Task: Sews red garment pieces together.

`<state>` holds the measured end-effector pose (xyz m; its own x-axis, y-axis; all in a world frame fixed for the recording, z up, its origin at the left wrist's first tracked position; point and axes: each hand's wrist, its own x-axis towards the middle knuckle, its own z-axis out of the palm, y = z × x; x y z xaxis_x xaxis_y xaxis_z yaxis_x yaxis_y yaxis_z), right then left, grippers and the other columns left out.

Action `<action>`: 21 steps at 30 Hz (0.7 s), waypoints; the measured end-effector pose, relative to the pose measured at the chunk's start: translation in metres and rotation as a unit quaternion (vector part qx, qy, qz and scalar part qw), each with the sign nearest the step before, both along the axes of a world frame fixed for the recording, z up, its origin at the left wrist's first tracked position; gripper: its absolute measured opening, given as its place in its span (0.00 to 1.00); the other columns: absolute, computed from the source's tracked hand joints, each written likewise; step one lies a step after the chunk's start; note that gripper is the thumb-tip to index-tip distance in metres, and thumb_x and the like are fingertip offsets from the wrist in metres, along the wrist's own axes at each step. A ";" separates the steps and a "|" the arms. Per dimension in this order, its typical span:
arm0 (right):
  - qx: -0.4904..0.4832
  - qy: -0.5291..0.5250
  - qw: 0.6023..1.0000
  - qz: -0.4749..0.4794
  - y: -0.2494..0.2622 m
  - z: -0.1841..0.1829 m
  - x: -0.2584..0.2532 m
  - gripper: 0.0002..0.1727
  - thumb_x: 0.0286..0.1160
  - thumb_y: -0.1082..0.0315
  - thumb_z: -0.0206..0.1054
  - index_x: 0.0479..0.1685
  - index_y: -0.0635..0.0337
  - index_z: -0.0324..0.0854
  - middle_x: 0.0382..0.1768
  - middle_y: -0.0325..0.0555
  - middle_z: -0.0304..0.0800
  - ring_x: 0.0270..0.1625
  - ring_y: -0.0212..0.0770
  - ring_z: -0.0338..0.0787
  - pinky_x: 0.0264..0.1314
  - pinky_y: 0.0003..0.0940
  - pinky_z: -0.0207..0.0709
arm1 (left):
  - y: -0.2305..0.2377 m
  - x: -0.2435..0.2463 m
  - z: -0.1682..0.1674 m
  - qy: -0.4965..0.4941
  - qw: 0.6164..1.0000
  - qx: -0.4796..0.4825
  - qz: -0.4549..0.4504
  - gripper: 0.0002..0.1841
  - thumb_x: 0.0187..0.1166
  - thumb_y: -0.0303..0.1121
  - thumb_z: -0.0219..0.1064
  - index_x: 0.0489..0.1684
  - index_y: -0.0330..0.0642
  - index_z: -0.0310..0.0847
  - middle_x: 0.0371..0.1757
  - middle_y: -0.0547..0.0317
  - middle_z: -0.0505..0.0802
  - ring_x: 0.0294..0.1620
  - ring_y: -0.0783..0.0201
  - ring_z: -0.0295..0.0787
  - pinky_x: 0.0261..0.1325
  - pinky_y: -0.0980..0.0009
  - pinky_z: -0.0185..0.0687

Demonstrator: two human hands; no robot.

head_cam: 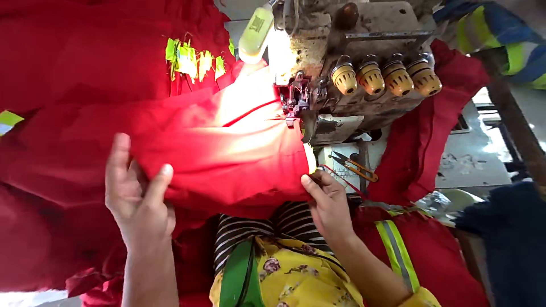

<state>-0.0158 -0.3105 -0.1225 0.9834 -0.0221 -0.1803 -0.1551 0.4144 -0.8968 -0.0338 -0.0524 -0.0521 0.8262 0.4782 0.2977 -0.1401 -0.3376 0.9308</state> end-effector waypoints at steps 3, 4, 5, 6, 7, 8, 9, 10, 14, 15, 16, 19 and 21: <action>0.014 -0.013 0.999 -0.032 0.011 0.001 -0.006 0.08 0.76 0.79 0.63 0.37 0.59 0.87 0.35 0.33 0.93 0.41 0.24 0.92 0.52 0.23 0.87 | -0.005 -0.011 -0.013 -0.055 0.998 0.038 0.008 0.36 0.82 0.30 0.63 0.90 0.41 0.48 0.78 0.69 0.78 0.73 0.72 0.80 0.74 0.68 0.80; 0.016 -0.018 0.999 -0.038 0.012 0.000 -0.006 0.08 0.76 0.79 0.63 0.38 0.59 0.87 0.35 0.33 0.94 0.41 0.24 0.92 0.52 0.23 0.88 | -0.008 -0.025 -0.024 -0.067 0.990 0.125 0.008 0.39 0.82 0.35 0.68 0.89 0.40 0.47 0.79 0.67 0.76 0.73 0.75 0.79 0.73 0.72 0.79; 0.017 -0.019 0.999 -0.041 0.011 0.000 -0.006 0.08 0.76 0.79 0.64 0.39 0.60 0.88 0.35 0.34 0.94 0.41 0.24 0.93 0.52 0.23 0.88 | -0.013 -0.039 -0.036 -0.075 0.975 0.206 0.023 0.39 0.80 0.39 0.71 0.86 0.40 0.51 0.75 0.66 0.77 0.70 0.77 0.79 0.71 0.75 0.78; 0.017 -0.018 0.999 -0.042 0.010 -0.001 -0.006 0.08 0.76 0.79 0.64 0.39 0.60 0.88 0.36 0.34 0.94 0.41 0.24 0.93 0.52 0.23 0.88 | -0.017 -0.053 -0.047 -0.065 0.959 0.271 0.045 0.36 0.77 0.43 0.74 0.79 0.40 0.57 0.69 0.63 0.79 0.67 0.78 0.79 0.70 0.77 0.76; 0.017 -0.018 0.999 -0.041 0.010 -0.001 -0.006 0.08 0.76 0.79 0.64 0.39 0.60 0.88 0.36 0.33 0.94 0.41 0.24 0.92 0.52 0.23 0.88 | -0.021 -0.063 -0.054 -0.030 0.944 0.321 0.074 0.35 0.75 0.48 0.76 0.70 0.35 0.64 0.62 0.54 0.81 0.64 0.71 0.80 0.69 0.74 0.75; 0.016 -0.021 0.999 -0.041 0.009 -0.001 -0.006 0.08 0.76 0.79 0.64 0.39 0.59 0.88 0.35 0.33 0.94 0.41 0.24 0.92 0.51 0.23 0.88 | -0.024 -0.069 -0.058 0.023 0.929 0.357 0.096 0.36 0.74 0.52 0.76 0.62 0.25 0.70 0.58 0.36 0.83 0.62 0.54 0.81 0.70 0.62 0.74; 0.010 -0.025 0.999 -0.040 0.008 -0.001 -0.006 0.08 0.76 0.79 0.64 0.39 0.59 0.89 0.35 0.33 0.95 0.41 0.24 0.92 0.51 0.22 0.88 | -0.027 -0.070 -0.058 0.078 0.916 0.379 0.108 0.39 0.73 0.56 0.73 0.55 0.17 0.75 0.56 0.20 0.84 0.63 0.33 0.80 0.71 0.43 0.70; 0.002 -0.028 0.999 -0.041 0.007 -0.001 -0.006 0.08 0.75 0.79 0.64 0.37 0.58 0.88 0.34 0.32 0.94 0.40 0.23 0.92 0.50 0.22 0.87 | -0.028 -0.067 -0.058 0.119 0.907 0.388 0.112 0.40 0.72 0.59 0.70 0.50 0.17 0.79 0.54 0.16 0.83 0.62 0.25 0.77 0.68 0.36 0.65; -0.022 -0.040 0.998 -0.044 0.006 -0.002 -0.005 0.08 0.75 0.79 0.65 0.36 0.58 0.88 0.33 0.32 0.94 0.39 0.22 0.91 0.49 0.21 0.86 | -0.029 -0.057 -0.047 0.083 0.909 0.392 0.117 0.27 0.72 0.48 0.73 0.24 0.25 0.82 0.39 0.31 0.87 0.52 0.41 0.79 0.59 0.50 0.65; -0.027 -0.039 0.998 -0.044 0.006 -0.001 -0.005 0.08 0.74 0.78 0.65 0.36 0.58 0.89 0.33 0.31 0.94 0.39 0.22 0.92 0.49 0.21 0.86 | -0.028 -0.058 -0.041 0.070 0.921 0.370 0.104 0.24 0.73 0.44 0.73 0.24 0.25 0.81 0.36 0.38 0.87 0.50 0.51 0.80 0.59 0.59 0.67; -0.029 -0.039 0.998 -0.044 0.005 -0.001 -0.004 0.08 0.75 0.78 0.65 0.37 0.58 0.89 0.33 0.31 0.94 0.39 0.22 0.92 0.49 0.21 0.87 | -0.028 -0.059 -0.033 0.056 0.941 0.322 0.084 0.20 0.75 0.39 0.71 0.29 0.23 0.82 0.37 0.47 0.89 0.51 0.65 0.81 0.61 0.71 0.72; -0.024 -0.043 0.998 -0.047 0.005 -0.001 -0.004 0.09 0.74 0.79 0.64 0.36 0.57 0.89 0.33 0.31 0.95 0.39 0.22 0.92 0.50 0.21 0.87 | -0.037 -0.058 -0.014 0.049 0.994 0.098 0.005 0.15 0.91 0.38 0.56 0.60 0.33 0.72 0.51 0.82 0.90 0.57 0.89 0.86 0.63 0.83 0.84; -0.024 -0.048 0.997 -0.052 0.006 -0.001 -0.004 0.09 0.74 0.79 0.64 0.35 0.57 0.89 0.33 0.30 0.95 0.38 0.21 0.91 0.49 0.20 0.87 | -0.044 -0.061 -0.010 0.110 0.993 0.019 -0.031 0.34 0.85 0.48 0.63 0.72 0.24 0.59 0.59 0.72 0.86 0.60 0.88 0.84 0.66 0.81 0.83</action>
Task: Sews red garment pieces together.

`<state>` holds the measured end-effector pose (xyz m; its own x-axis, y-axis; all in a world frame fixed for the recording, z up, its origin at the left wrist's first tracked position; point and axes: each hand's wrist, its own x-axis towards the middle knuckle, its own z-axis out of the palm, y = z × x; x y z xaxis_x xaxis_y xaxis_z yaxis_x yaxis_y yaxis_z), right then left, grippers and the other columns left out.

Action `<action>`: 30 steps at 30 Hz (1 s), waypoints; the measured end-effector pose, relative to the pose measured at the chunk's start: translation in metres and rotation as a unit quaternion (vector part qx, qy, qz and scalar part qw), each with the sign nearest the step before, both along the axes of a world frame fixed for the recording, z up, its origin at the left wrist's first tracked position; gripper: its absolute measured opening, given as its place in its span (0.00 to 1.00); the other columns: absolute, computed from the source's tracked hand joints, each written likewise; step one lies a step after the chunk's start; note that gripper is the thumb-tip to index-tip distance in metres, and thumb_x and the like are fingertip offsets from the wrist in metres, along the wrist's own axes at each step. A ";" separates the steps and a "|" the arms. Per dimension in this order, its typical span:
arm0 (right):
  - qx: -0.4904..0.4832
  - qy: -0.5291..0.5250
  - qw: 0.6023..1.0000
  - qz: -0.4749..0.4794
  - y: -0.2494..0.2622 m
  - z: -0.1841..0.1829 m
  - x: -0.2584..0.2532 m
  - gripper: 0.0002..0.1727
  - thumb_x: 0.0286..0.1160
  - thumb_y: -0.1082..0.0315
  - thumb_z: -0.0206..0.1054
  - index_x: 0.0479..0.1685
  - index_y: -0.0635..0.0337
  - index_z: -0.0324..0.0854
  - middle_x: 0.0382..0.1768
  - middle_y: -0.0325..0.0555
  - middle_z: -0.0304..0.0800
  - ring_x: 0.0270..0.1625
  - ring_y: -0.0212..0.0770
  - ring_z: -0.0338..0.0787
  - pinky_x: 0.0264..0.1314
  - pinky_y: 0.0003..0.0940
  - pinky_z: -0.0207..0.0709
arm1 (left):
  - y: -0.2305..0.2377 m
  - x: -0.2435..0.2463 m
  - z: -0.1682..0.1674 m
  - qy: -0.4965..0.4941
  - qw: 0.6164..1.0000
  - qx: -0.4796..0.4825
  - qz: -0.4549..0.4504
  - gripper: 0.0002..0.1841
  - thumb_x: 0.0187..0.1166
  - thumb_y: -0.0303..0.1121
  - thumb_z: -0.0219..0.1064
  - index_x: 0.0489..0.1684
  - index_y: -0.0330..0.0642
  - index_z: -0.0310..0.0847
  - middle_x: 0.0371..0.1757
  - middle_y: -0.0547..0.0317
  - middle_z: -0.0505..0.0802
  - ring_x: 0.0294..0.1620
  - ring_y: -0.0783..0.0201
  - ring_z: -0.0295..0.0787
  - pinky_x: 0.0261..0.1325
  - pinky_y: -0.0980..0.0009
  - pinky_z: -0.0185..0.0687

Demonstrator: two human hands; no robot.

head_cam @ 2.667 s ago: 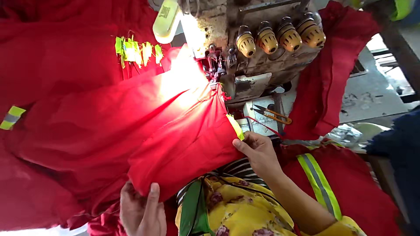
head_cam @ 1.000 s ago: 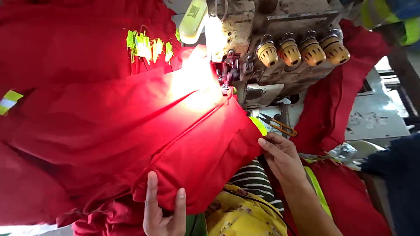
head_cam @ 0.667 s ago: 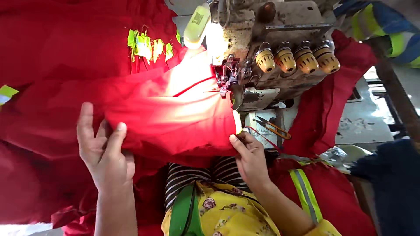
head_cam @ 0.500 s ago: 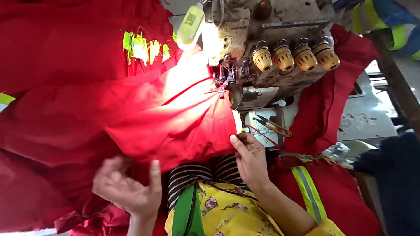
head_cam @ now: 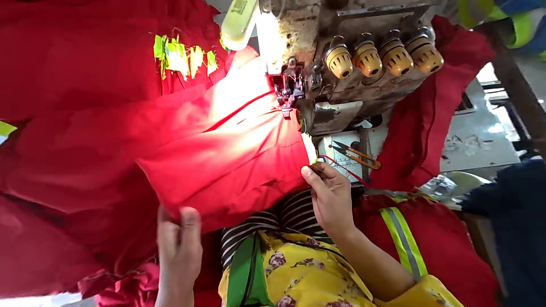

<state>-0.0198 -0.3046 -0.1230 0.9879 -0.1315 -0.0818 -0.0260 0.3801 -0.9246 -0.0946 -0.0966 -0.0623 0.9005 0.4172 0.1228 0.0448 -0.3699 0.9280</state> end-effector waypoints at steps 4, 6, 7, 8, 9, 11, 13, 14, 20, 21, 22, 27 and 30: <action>-0.005 -0.011 1.000 0.004 -0.005 0.001 0.002 0.09 0.75 0.79 0.65 0.37 0.57 0.89 0.33 0.30 0.95 0.38 0.21 0.92 0.48 0.20 0.87 | -0.007 -0.009 -0.004 0.013 0.996 0.083 0.027 0.53 0.57 0.44 0.85 0.73 0.10 0.56 0.65 0.49 0.85 0.63 0.85 0.82 0.67 0.85 0.79; -0.010 -0.009 1.000 0.025 -0.004 0.002 0.000 0.09 0.76 0.78 0.64 0.38 0.57 0.89 0.34 0.30 0.95 0.39 0.21 0.92 0.48 0.20 0.87 | 0.007 -0.009 -0.004 -0.064 0.993 0.093 0.038 0.45 0.67 0.38 0.81 0.75 0.17 0.55 0.70 0.57 0.81 0.67 0.82 0.82 0.68 0.81 0.82; -0.011 -0.006 0.999 0.030 -0.001 0.001 -0.002 0.08 0.76 0.78 0.64 0.37 0.58 0.88 0.34 0.30 0.95 0.39 0.21 0.92 0.48 0.21 0.87 | 0.011 -0.006 -0.007 -0.093 0.991 0.085 0.042 0.42 0.69 0.34 0.79 0.75 0.22 0.54 0.70 0.62 0.80 0.66 0.81 0.83 0.67 0.81 0.84; -0.011 -0.001 1.000 0.028 0.003 0.000 -0.003 0.08 0.76 0.78 0.64 0.37 0.58 0.88 0.33 0.31 0.94 0.39 0.22 0.92 0.49 0.20 0.87 | 0.012 -0.003 -0.011 -0.110 0.990 0.077 0.043 0.39 0.70 0.32 0.77 0.74 0.24 0.54 0.69 0.65 0.80 0.65 0.81 0.84 0.66 0.81 0.85; -0.013 0.002 1.000 0.020 0.006 -0.002 -0.003 0.07 0.76 0.78 0.64 0.36 0.59 0.88 0.33 0.31 0.94 0.39 0.21 0.91 0.49 0.20 0.87 | 0.013 0.000 -0.014 -0.120 0.990 0.066 0.045 0.38 0.70 0.30 0.76 0.73 0.26 0.54 0.67 0.67 0.82 0.64 0.81 0.85 0.65 0.80 0.86; -0.015 0.004 1.000 0.010 0.010 -0.005 0.000 0.08 0.76 0.78 0.64 0.36 0.59 0.88 0.33 0.31 0.94 0.39 0.21 0.91 0.49 0.20 0.86 | 0.011 0.006 -0.019 -0.124 0.989 0.059 0.049 0.37 0.69 0.29 0.75 0.72 0.27 0.54 0.66 0.68 0.83 0.64 0.81 0.85 0.66 0.80 0.86; -0.016 0.006 1.000 0.004 0.011 -0.006 0.002 0.08 0.76 0.79 0.63 0.36 0.59 0.87 0.33 0.31 0.94 0.39 0.21 0.91 0.49 0.20 0.86 | 0.010 0.009 -0.021 -0.122 0.988 0.069 0.057 0.36 0.68 0.28 0.75 0.71 0.24 0.54 0.66 0.64 0.82 0.64 0.80 0.85 0.67 0.80 0.85; -0.019 0.007 1.000 0.002 0.011 -0.006 0.006 0.08 0.75 0.79 0.63 0.36 0.60 0.87 0.33 0.31 0.94 0.39 0.21 0.92 0.49 0.20 0.87 | 0.009 0.012 -0.022 -0.122 0.988 0.072 0.063 0.36 0.68 0.27 0.75 0.71 0.24 0.54 0.66 0.62 0.82 0.65 0.80 0.85 0.68 0.79 0.85; -0.030 0.020 0.999 -0.018 0.018 0.000 0.031 0.09 0.76 0.77 0.64 0.32 0.58 0.87 0.26 0.32 0.90 0.31 0.22 0.88 0.40 0.20 0.84 | 0.012 0.039 -0.026 -0.120 0.987 0.070 0.079 0.36 0.68 0.26 0.72 0.73 0.23 0.54 0.66 0.56 0.80 0.64 0.78 0.84 0.67 0.78 0.84; -0.027 0.023 0.999 -0.020 0.019 0.001 0.032 0.09 0.76 0.77 0.64 0.32 0.58 0.87 0.26 0.32 0.90 0.30 0.23 0.88 0.39 0.20 0.84 | 0.012 0.041 -0.026 -0.120 0.987 0.068 0.081 0.36 0.68 0.25 0.72 0.73 0.24 0.54 0.66 0.56 0.79 0.64 0.78 0.84 0.67 0.79 0.84; -0.026 0.025 0.999 -0.022 0.020 0.001 0.032 0.08 0.76 0.77 0.65 0.32 0.58 0.87 0.26 0.33 0.90 0.30 0.23 0.88 0.40 0.20 0.84 | 0.012 0.041 -0.026 -0.122 0.987 0.066 0.080 0.35 0.68 0.25 0.72 0.72 0.24 0.54 0.66 0.57 0.80 0.64 0.78 0.84 0.67 0.79 0.84; -0.040 0.017 0.999 -0.032 0.019 0.001 0.031 0.09 0.75 0.77 0.65 0.32 0.58 0.88 0.26 0.31 0.90 0.30 0.21 0.88 0.39 0.19 0.83 | 0.008 0.038 -0.027 -0.120 0.988 0.052 0.084 0.35 0.68 0.24 0.72 0.72 0.23 0.53 0.63 0.60 0.82 0.62 0.80 0.86 0.65 0.80 0.85; -0.046 0.012 0.998 -0.034 0.018 0.002 0.030 0.08 0.75 0.77 0.65 0.32 0.57 0.88 0.26 0.31 0.90 0.30 0.21 0.88 0.39 0.18 0.84 | 0.008 0.038 -0.027 -0.119 0.988 0.051 0.085 0.35 0.68 0.24 0.72 0.71 0.24 0.54 0.63 0.60 0.82 0.62 0.80 0.86 0.66 0.80 0.85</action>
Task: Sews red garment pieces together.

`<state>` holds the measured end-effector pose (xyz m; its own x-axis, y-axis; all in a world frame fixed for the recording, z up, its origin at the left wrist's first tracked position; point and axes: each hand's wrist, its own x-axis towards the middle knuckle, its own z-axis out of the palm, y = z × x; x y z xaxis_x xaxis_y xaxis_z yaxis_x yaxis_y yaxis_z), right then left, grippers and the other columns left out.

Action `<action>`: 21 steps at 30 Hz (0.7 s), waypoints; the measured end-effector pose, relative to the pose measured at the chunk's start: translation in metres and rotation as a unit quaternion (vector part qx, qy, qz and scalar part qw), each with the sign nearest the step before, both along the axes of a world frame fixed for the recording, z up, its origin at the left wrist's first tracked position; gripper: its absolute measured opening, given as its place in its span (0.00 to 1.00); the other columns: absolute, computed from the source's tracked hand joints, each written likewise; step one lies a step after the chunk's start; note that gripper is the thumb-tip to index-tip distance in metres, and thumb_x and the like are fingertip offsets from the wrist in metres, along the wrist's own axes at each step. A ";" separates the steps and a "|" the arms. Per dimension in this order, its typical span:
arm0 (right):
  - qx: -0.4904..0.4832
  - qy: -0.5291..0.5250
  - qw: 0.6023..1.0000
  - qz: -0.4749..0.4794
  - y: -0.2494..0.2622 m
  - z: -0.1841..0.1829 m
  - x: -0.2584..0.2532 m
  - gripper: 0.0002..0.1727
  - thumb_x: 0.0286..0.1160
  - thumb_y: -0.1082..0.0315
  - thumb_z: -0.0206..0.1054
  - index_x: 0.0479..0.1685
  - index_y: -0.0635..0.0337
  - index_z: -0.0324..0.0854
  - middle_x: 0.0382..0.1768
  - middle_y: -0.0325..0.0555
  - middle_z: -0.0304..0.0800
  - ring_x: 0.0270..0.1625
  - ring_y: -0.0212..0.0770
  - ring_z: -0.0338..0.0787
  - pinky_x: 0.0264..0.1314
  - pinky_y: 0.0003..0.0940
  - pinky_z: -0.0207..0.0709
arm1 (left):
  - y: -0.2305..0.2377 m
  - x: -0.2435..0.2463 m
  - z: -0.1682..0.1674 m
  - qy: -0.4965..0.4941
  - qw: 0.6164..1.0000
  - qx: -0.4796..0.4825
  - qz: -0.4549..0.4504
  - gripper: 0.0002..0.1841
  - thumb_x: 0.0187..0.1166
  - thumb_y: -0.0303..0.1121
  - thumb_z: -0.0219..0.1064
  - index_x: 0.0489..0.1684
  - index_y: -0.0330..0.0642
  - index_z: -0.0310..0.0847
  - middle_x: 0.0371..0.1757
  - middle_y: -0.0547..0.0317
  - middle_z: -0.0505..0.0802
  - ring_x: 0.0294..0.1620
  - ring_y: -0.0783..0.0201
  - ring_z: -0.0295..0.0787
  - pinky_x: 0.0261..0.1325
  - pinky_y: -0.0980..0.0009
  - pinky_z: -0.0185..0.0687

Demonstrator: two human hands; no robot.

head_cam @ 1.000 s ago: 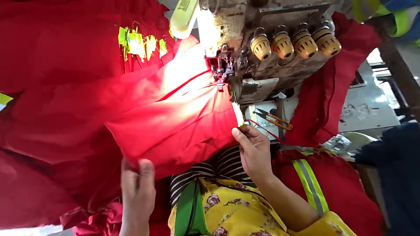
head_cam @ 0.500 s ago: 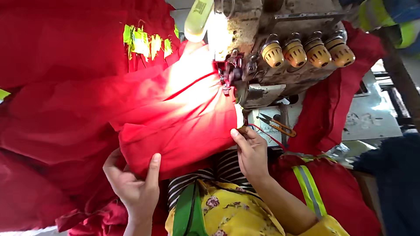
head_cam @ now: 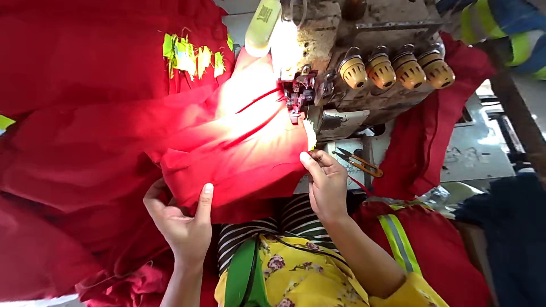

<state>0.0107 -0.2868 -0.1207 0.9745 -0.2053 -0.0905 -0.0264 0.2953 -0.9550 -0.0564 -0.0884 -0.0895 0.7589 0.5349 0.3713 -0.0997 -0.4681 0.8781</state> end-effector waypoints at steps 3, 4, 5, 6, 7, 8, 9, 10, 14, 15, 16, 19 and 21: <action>-0.006 -0.012 1.000 -0.007 0.000 -0.001 0.000 0.08 0.74 0.77 0.66 0.32 0.56 0.88 0.26 0.30 0.90 0.31 0.21 0.88 0.39 0.18 0.83 | -0.001 0.000 0.000 0.002 1.000 -0.007 -0.003 0.34 0.68 0.24 0.72 0.71 0.26 0.54 0.63 0.61 0.82 0.62 0.80 0.86 0.65 0.79 0.86; -0.009 -0.018 1.000 -0.011 0.000 -0.003 -0.001 0.08 0.73 0.77 0.66 0.33 0.56 0.89 0.27 0.30 0.91 0.31 0.21 0.88 0.39 0.18 0.84 | -0.001 -0.001 0.000 0.002 1.000 -0.011 -0.004 0.34 0.68 0.24 0.72 0.71 0.27 0.54 0.62 0.62 0.83 0.61 0.80 0.87 0.65 0.79 0.86; -0.009 -0.025 0.999 -0.018 0.000 -0.004 -0.002 0.08 0.72 0.78 0.67 0.34 0.56 0.89 0.28 0.30 0.92 0.32 0.21 0.89 0.40 0.18 0.85 | -0.001 -0.001 0.000 0.002 1.000 -0.013 -0.006 0.34 0.68 0.23 0.72 0.71 0.27 0.53 0.62 0.63 0.84 0.61 0.80 0.87 0.64 0.79 0.87; -0.011 -0.034 0.999 -0.026 0.000 -0.005 -0.002 0.07 0.71 0.79 0.68 0.35 0.56 0.90 0.29 0.30 0.92 0.32 0.21 0.90 0.40 0.18 0.86 | -0.001 -0.001 0.000 0.002 1.000 -0.013 -0.006 0.34 0.68 0.23 0.72 0.70 0.28 0.54 0.61 0.64 0.85 0.60 0.80 0.88 0.64 0.79 0.87; -0.015 -0.046 0.998 -0.035 0.001 -0.007 -0.002 0.08 0.69 0.79 0.70 0.36 0.56 0.90 0.29 0.29 0.93 0.32 0.21 0.90 0.40 0.18 0.86 | 0.000 0.000 0.000 0.002 1.000 -0.010 -0.007 0.34 0.67 0.23 0.72 0.70 0.29 0.54 0.60 0.66 0.85 0.60 0.80 0.88 0.64 0.79 0.87; -0.020 -0.061 0.997 -0.045 0.001 -0.008 -0.002 0.08 0.67 0.80 0.71 0.37 0.56 0.89 0.30 0.29 0.93 0.33 0.21 0.91 0.40 0.19 0.87 | 0.001 0.000 0.000 0.001 1.000 -0.006 -0.009 0.34 0.67 0.23 0.72 0.70 0.30 0.54 0.60 0.66 0.85 0.60 0.80 0.88 0.64 0.78 0.87; -0.029 -0.077 0.995 -0.056 0.001 -0.010 -0.001 0.10 0.65 0.81 0.73 0.37 0.55 0.88 0.31 0.29 0.94 0.33 0.21 0.91 0.41 0.19 0.88 | 0.002 0.002 0.000 0.000 1.000 -0.001 -0.011 0.34 0.67 0.23 0.72 0.71 0.30 0.54 0.61 0.65 0.85 0.60 0.80 0.88 0.64 0.78 0.87; -0.042 -0.092 0.993 -0.066 0.002 -0.011 0.001 0.11 0.63 0.81 0.74 0.37 0.54 0.86 0.31 0.28 0.94 0.33 0.21 0.91 0.40 0.19 0.88 | 0.004 0.004 0.000 0.001 1.000 0.005 -0.014 0.35 0.67 0.23 0.72 0.71 0.31 0.54 0.62 0.65 0.84 0.60 0.80 0.87 0.64 0.78 0.87; -0.121 -0.119 0.982 -0.079 0.003 -0.006 0.017 0.14 0.64 0.75 0.78 0.36 0.50 0.76 0.28 0.24 0.85 0.28 0.17 0.84 0.33 0.14 0.83 | 0.011 0.025 0.000 0.003 1.000 0.017 -0.013 0.35 0.66 0.24 0.74 0.70 0.37 0.55 0.60 0.70 0.84 0.59 0.81 0.87 0.63 0.76 0.88; -0.135 -0.121 0.980 -0.075 0.003 -0.003 0.022 0.14 0.65 0.73 0.78 0.37 0.50 0.75 0.27 0.24 0.84 0.27 0.16 0.83 0.32 0.14 0.82 | 0.013 0.032 -0.001 -0.004 1.000 0.014 -0.018 0.35 0.67 0.23 0.74 0.71 0.36 0.54 0.60 0.69 0.84 0.59 0.80 0.87 0.63 0.75 0.89; -0.142 -0.119 0.980 -0.070 0.003 -0.001 0.025 0.14 0.66 0.72 0.78 0.37 0.50 0.75 0.27 0.24 0.83 0.27 0.16 0.83 0.31 0.14 0.82 | 0.014 0.039 -0.002 -0.007 1.000 0.012 -0.022 0.36 0.68 0.23 0.74 0.73 0.35 0.53 0.60 0.67 0.83 0.60 0.78 0.87 0.63 0.73 0.88; -0.140 -0.103 0.983 -0.062 0.005 0.003 0.033 0.12 0.72 0.69 0.76 0.37 0.50 0.74 0.25 0.26 0.80 0.22 0.16 0.77 0.24 0.12 0.75 | 0.015 0.054 -0.007 -0.019 0.999 -0.012 -0.037 0.36 0.71 0.21 0.73 0.75 0.36 0.51 0.61 0.63 0.83 0.62 0.74 0.88 0.66 0.71 0.88; -0.144 -0.082 0.985 -0.042 0.005 0.002 0.030 0.10 0.79 0.65 0.72 0.39 0.50 0.73 0.25 0.26 0.78 0.22 0.16 0.76 0.24 0.12 0.73 | 0.015 0.052 -0.009 -0.022 0.999 -0.030 -0.038 0.32 0.74 0.22 0.72 0.70 0.41 0.52 0.57 0.67 0.86 0.60 0.76 0.89 0.64 0.72 0.88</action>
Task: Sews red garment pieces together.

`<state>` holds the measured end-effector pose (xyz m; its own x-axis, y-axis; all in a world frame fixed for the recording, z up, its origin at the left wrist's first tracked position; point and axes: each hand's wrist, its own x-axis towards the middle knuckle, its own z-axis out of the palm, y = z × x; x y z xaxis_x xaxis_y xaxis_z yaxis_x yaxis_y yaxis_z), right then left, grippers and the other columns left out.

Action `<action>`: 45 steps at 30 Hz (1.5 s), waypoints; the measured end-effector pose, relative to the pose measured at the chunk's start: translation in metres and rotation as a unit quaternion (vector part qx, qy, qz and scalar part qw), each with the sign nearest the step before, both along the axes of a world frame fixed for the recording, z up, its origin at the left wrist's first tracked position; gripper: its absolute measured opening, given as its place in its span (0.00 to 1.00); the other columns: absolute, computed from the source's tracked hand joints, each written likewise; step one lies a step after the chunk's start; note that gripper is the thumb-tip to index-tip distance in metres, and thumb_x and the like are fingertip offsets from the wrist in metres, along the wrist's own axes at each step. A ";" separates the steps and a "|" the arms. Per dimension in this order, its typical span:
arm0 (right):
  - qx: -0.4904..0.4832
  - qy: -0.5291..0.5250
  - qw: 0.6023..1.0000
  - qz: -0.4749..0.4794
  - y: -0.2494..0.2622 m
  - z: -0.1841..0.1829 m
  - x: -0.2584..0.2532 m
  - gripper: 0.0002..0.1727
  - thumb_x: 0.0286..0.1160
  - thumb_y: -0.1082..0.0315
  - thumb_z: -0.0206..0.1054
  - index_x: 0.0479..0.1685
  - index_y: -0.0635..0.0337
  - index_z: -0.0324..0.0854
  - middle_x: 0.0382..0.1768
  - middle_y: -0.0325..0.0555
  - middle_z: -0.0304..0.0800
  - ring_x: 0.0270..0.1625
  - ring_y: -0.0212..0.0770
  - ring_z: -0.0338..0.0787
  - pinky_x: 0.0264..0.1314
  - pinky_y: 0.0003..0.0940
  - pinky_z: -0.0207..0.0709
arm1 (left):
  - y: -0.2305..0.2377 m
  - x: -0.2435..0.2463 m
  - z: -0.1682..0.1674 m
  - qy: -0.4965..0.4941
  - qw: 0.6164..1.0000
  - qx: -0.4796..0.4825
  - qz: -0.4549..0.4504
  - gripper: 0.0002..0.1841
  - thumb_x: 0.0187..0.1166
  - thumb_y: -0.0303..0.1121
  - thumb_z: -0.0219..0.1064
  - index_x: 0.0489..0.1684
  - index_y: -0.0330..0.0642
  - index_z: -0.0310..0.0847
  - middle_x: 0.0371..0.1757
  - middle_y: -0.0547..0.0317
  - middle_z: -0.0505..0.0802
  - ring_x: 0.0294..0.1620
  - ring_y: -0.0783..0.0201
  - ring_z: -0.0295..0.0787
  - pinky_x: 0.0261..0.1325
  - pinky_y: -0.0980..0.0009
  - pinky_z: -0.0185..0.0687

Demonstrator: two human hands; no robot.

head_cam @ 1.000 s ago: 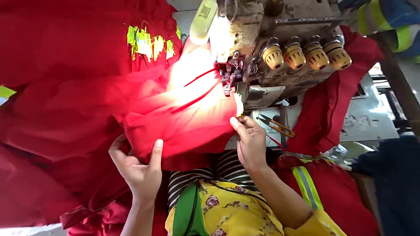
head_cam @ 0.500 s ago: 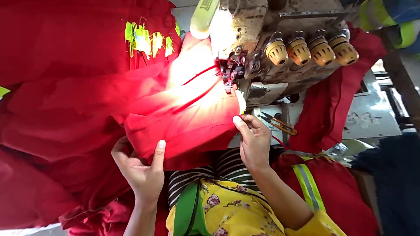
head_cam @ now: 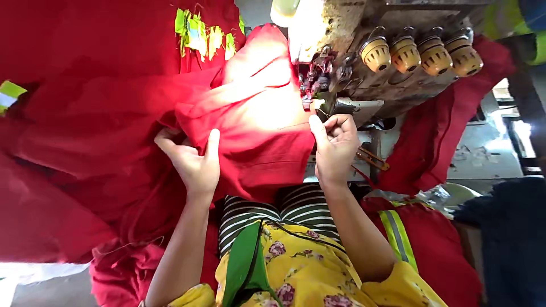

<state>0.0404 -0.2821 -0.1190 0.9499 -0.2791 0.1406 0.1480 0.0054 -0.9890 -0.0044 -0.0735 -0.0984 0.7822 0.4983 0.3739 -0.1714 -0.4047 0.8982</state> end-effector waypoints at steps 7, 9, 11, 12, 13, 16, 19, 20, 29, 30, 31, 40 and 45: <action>0.000 0.119 0.979 0.164 -0.017 -0.021 -0.059 0.11 0.86 0.70 0.57 0.36 0.61 0.83 0.28 0.29 0.88 0.33 0.16 0.87 0.42 0.16 0.83 | -0.023 -0.074 -0.013 0.103 0.994 -0.037 -0.027 0.42 0.63 0.26 0.80 0.74 0.30 0.52 0.41 0.71 0.94 0.43 0.79 0.94 0.53 0.75 0.92; 0.001 0.095 0.983 0.157 -0.021 -0.022 -0.066 0.11 0.82 0.73 0.61 0.33 0.63 0.87 0.28 0.28 0.90 0.33 0.14 0.86 0.43 0.14 0.83 | -0.023 -0.079 -0.006 0.031 0.998 -0.046 -0.003 0.34 0.67 0.22 0.76 0.68 0.39 0.56 0.40 0.82 0.93 0.40 0.80 0.93 0.49 0.77 0.92; 0.016 0.061 0.987 0.144 -0.024 -0.019 -0.071 0.08 0.78 0.76 0.64 0.33 0.64 0.89 0.30 0.28 0.93 0.35 0.15 0.89 0.45 0.15 0.85 | -0.013 -0.080 0.002 -0.024 1.000 -0.017 0.012 0.30 0.71 0.21 0.74 0.65 0.48 0.57 0.42 0.88 0.92 0.41 0.83 0.92 0.50 0.79 0.91; 0.030 0.048 0.989 0.140 -0.024 -0.017 -0.073 0.08 0.76 0.77 0.65 0.33 0.63 0.89 0.31 0.28 0.94 0.36 0.16 0.90 0.46 0.16 0.87 | -0.006 -0.078 0.004 -0.042 0.999 -0.001 0.018 0.29 0.72 0.20 0.72 0.63 0.51 0.57 0.42 0.89 0.92 0.40 0.83 0.91 0.50 0.80 0.90; 0.048 0.039 0.989 0.137 -0.023 -0.016 -0.074 0.08 0.75 0.78 0.66 0.34 0.62 0.90 0.32 0.28 0.95 0.36 0.18 0.91 0.47 0.18 0.88 | 0.000 -0.074 0.005 -0.053 0.998 0.011 0.024 0.27 0.74 0.20 0.70 0.62 0.52 0.56 0.42 0.88 0.92 0.39 0.84 0.91 0.49 0.81 0.90; 0.081 0.039 0.987 0.130 -0.017 -0.018 -0.079 0.08 0.76 0.78 0.66 0.35 0.61 0.91 0.32 0.28 0.95 0.36 0.20 0.93 0.47 0.21 0.90 | 0.009 -0.063 0.004 -0.064 0.996 0.045 0.047 0.23 0.77 0.18 0.65 0.58 0.50 0.55 0.42 0.86 0.92 0.38 0.85 0.90 0.44 0.84 0.87; 0.082 0.039 0.990 0.110 -0.010 -0.020 -0.076 0.07 0.75 0.78 0.67 0.35 0.61 0.91 0.32 0.29 0.96 0.36 0.21 0.93 0.47 0.22 0.90 | 0.010 -0.052 0.005 -0.062 0.993 0.087 0.058 0.20 0.79 0.20 0.62 0.57 0.49 0.56 0.45 0.86 0.90 0.40 0.88 0.88 0.43 0.86 0.85; 0.078 0.041 0.991 0.100 -0.009 -0.019 -0.072 0.07 0.74 0.78 0.67 0.35 0.60 0.91 0.32 0.29 0.95 0.36 0.21 0.93 0.46 0.22 0.90 | 0.010 -0.048 0.007 -0.056 0.992 0.096 0.053 0.19 0.79 0.20 0.63 0.57 0.48 0.56 0.46 0.85 0.90 0.40 0.89 0.88 0.43 0.86 0.85; -0.004 0.007 1.000 0.026 -0.002 -0.007 -0.016 0.06 0.74 0.67 0.75 0.30 0.54 0.88 0.23 0.25 0.88 0.23 0.17 0.83 0.28 0.16 0.79 | 0.016 0.013 0.020 -0.057 0.985 0.152 0.050 0.17 0.79 0.21 0.63 0.58 0.33 0.59 0.43 0.66 0.89 0.39 0.84 0.87 0.45 0.82 0.85; -0.004 0.012 1.000 0.021 -0.001 -0.006 -0.016 0.06 0.75 0.66 0.75 0.30 0.53 0.87 0.23 0.25 0.88 0.23 0.16 0.83 0.28 0.15 0.79 | 0.014 0.008 0.021 -0.044 0.981 0.181 0.062 0.19 0.80 0.23 0.63 0.62 0.30 0.60 0.47 0.61 0.90 0.40 0.82 0.88 0.45 0.81 0.86; 0.001 0.021 1.000 0.024 0.000 -0.006 -0.018 0.06 0.76 0.66 0.74 0.32 0.53 0.87 0.23 0.25 0.88 0.23 0.17 0.83 0.29 0.16 0.80 | 0.012 -0.004 0.022 -0.028 0.971 0.227 0.065 0.21 0.82 0.26 0.63 0.68 0.28 0.59 0.55 0.53 0.88 0.45 0.77 0.90 0.48 0.79 0.87; -0.031 0.144 0.970 0.192 -0.011 -0.055 -0.102 0.15 0.83 0.68 0.63 0.24 0.64 0.81 0.22 0.32 0.83 0.28 0.15 0.81 0.36 0.13 0.76 | -0.021 -0.133 -0.054 0.340 0.935 0.028 -0.096 0.37 0.76 0.40 0.75 0.72 0.16 0.64 0.66 0.28 0.84 0.64 0.51 0.87 0.61 0.61 0.87; -0.053 0.134 0.970 0.196 -0.025 -0.077 -0.126 0.16 0.84 0.68 0.62 0.28 0.67 0.84 0.23 0.31 0.82 0.29 0.12 0.79 0.37 0.10 0.75 | -0.036 -0.107 -0.064 0.317 0.918 -0.232 -0.059 0.25 0.75 0.27 0.74 0.66 0.23 0.70 0.56 0.49 0.90 0.57 0.72 0.89 0.64 0.74 0.85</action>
